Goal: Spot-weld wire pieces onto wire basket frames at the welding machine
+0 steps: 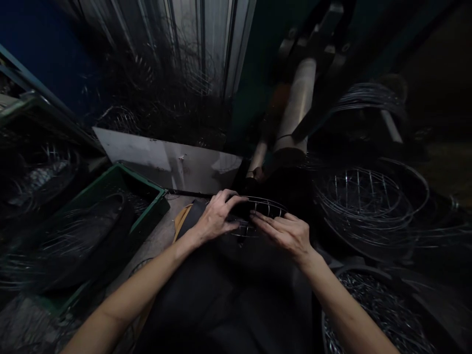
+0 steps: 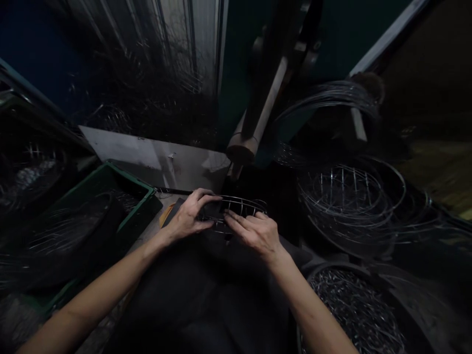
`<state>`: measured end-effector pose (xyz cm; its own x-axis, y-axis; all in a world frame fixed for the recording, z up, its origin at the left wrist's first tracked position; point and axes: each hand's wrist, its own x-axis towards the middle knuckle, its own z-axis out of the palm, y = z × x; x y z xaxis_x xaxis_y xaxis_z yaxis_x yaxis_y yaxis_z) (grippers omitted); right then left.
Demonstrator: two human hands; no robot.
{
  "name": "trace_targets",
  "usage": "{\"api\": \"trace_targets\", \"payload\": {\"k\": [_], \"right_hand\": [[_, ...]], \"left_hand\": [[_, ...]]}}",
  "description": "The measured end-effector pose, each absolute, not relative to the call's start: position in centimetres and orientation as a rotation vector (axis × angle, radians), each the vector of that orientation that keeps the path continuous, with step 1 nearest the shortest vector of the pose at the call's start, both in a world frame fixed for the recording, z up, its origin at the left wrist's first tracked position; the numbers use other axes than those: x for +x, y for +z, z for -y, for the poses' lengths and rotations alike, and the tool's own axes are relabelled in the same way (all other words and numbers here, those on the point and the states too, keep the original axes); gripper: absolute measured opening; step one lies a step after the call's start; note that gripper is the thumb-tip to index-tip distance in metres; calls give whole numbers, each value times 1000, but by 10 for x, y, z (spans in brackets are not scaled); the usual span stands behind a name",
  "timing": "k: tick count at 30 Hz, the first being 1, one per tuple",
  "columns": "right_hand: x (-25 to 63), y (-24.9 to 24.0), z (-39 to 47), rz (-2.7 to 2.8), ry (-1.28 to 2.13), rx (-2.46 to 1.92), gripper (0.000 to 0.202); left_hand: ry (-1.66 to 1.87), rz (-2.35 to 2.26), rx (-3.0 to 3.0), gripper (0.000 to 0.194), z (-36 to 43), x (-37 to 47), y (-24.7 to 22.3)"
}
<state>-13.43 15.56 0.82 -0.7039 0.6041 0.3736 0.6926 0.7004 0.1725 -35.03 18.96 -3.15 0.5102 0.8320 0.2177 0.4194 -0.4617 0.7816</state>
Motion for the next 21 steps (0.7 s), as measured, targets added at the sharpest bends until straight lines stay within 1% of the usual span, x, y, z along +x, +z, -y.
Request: {"api": "trace_targets", "payload": {"k": [6, 11, 21], "right_hand": [[-134, 8, -158, 2612, -503, -940, 31], [-131, 8, -161, 2642, -592, -901, 36], [-132, 6, -171, 2644, -731, -840, 27]], "left_hand": [[837, -1100, 2070, 57, -188, -345, -37], [884, -1129, 2129, 60, -189, -342, -46], [911, -1111, 2214, 59, -201, -345, -43]]}}
